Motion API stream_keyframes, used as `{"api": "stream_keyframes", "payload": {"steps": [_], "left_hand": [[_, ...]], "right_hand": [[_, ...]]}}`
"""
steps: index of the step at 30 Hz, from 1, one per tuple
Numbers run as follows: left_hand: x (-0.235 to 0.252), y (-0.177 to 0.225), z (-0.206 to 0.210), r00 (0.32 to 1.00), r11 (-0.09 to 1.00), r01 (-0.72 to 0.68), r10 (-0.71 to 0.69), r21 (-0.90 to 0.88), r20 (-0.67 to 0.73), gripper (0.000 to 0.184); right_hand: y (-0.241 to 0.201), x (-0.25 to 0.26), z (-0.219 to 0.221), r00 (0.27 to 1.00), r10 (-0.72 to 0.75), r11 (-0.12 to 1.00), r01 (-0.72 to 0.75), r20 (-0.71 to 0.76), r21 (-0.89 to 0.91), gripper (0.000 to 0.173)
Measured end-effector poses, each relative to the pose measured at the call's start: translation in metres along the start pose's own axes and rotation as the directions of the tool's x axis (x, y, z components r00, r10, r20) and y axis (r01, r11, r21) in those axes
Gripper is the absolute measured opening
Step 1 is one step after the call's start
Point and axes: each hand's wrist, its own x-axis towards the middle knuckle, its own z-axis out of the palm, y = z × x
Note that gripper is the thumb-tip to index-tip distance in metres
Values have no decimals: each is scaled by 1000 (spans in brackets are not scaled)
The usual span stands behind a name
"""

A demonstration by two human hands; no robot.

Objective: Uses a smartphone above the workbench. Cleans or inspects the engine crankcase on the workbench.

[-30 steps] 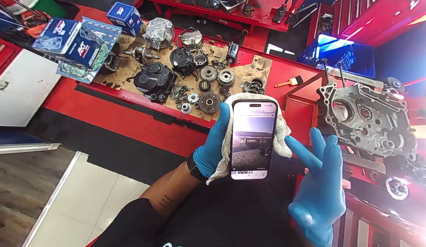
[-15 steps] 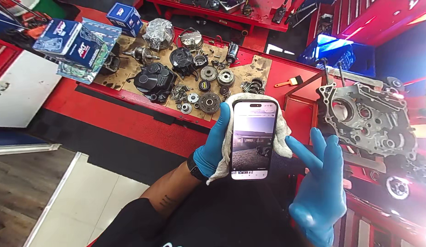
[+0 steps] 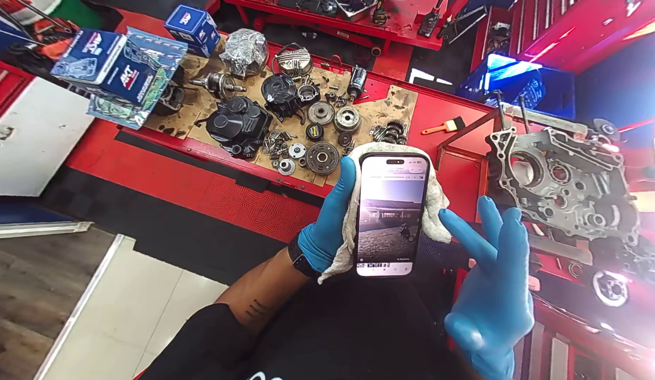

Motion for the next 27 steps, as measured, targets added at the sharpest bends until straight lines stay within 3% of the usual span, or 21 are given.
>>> {"api": "stream_keyframes", "payload": {"steps": [27], "left_hand": [[3, 0, -1, 1000, 1000, -21, 21, 10, -13, 52]], "right_hand": [[2, 1, -1, 1000, 15, 1000, -15, 2, -2, 89]]}}
